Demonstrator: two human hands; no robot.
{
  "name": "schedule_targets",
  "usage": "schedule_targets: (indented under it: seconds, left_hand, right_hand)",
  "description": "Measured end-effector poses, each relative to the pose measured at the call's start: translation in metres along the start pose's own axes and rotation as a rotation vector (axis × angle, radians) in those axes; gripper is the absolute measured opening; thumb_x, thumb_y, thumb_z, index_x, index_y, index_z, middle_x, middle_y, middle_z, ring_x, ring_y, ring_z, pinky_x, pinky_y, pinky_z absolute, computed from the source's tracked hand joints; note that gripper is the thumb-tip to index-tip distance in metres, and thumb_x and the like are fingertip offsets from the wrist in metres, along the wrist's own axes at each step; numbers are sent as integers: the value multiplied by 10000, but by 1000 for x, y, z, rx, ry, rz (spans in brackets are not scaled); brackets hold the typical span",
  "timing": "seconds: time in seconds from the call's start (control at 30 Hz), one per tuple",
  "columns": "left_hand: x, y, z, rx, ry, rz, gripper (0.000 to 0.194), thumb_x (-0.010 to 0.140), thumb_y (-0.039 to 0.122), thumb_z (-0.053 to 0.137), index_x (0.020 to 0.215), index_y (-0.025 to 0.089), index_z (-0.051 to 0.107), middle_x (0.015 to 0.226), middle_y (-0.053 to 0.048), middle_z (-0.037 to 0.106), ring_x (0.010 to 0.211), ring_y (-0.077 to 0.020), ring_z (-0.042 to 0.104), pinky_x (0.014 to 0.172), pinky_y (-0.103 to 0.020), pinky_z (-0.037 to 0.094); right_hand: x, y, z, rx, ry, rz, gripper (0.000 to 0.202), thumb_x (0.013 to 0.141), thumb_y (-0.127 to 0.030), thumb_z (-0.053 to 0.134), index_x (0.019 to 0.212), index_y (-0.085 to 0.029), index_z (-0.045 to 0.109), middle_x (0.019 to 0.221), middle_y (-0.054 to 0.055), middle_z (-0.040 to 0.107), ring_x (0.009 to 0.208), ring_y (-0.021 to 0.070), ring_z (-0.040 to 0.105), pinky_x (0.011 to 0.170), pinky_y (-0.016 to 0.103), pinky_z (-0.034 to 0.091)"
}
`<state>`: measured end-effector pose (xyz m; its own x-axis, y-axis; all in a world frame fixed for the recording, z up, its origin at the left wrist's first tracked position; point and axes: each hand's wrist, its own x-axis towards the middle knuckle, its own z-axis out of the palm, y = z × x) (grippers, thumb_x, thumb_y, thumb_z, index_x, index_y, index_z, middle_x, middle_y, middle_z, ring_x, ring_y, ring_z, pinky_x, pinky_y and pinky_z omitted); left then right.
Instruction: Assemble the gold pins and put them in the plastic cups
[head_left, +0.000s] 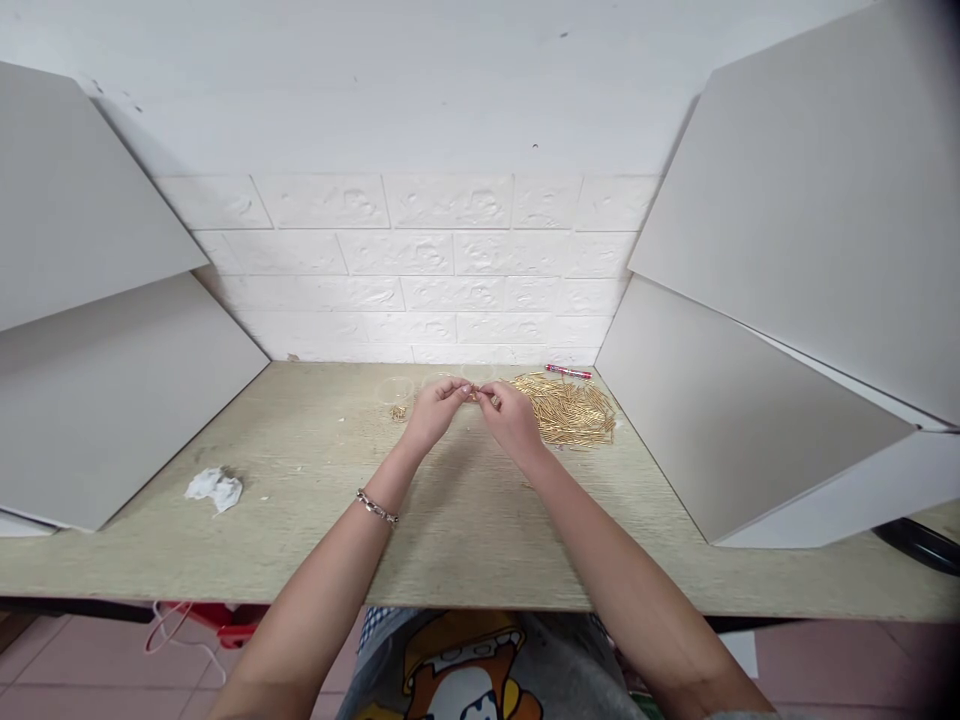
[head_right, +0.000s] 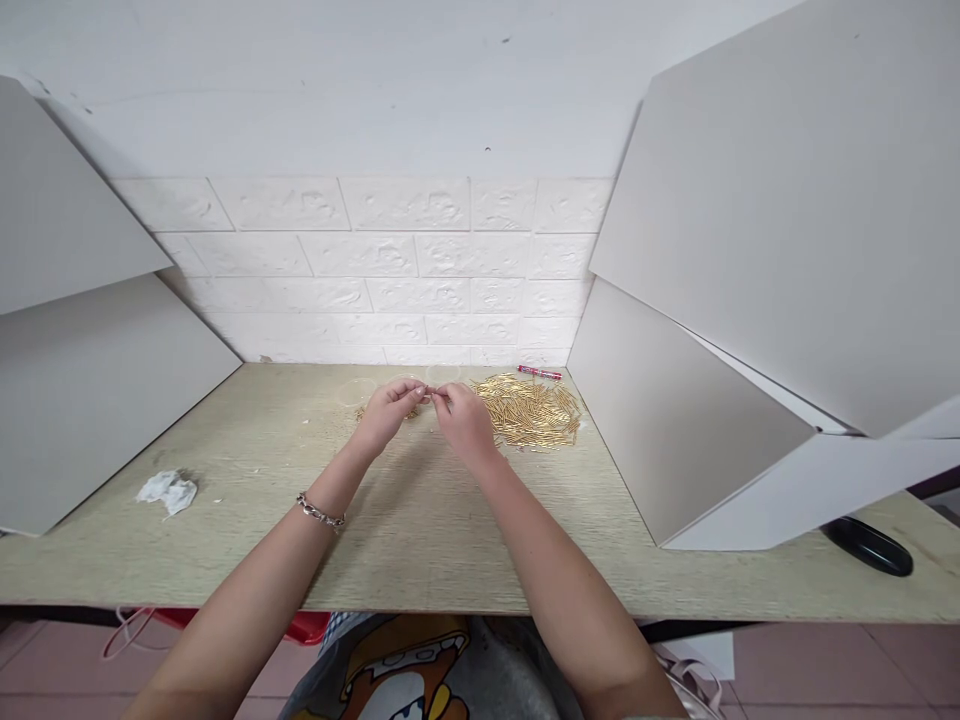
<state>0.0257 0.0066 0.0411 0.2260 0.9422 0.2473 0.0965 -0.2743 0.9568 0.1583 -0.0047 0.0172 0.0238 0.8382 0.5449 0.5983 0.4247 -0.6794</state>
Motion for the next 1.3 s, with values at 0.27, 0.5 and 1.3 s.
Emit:
schedule_targets:
  seconds: [0.27, 0.5, 1.3]
  left_hand:
    - [-1, -1, 1, 106, -26, 21, 240, 737, 348, 539, 813, 141, 636, 876, -57, 657, 847, -164, 578, 805, -296, 436]
    - [1, -9, 3, 136, -79, 59, 284, 752, 348, 528, 907, 139, 643, 982, -82, 649, 947, -181, 570, 883, -318, 409]
    - [-2, -4, 4, 322, -49, 96, 251, 777, 339, 477, 820, 149, 635, 883, -52, 658, 816, -157, 577, 774, -267, 427]
  right_hand:
    - [0, 1, 0, -111, 31, 82, 218, 800, -312, 474, 755, -176, 638, 766, 35, 633, 686, 142, 529, 646, 261, 360]
    - [0, 0, 1, -89, 23, 89, 223, 794, -256, 461, 800, -178, 670, 796, 46, 659, 701, 150, 552, 664, 264, 383]
    - [4, -4, -4, 300, -87, 250, 318, 820, -404, 331, 582, -197, 373, 545, -34, 407, 542, 119, 393, 528, 236, 291]
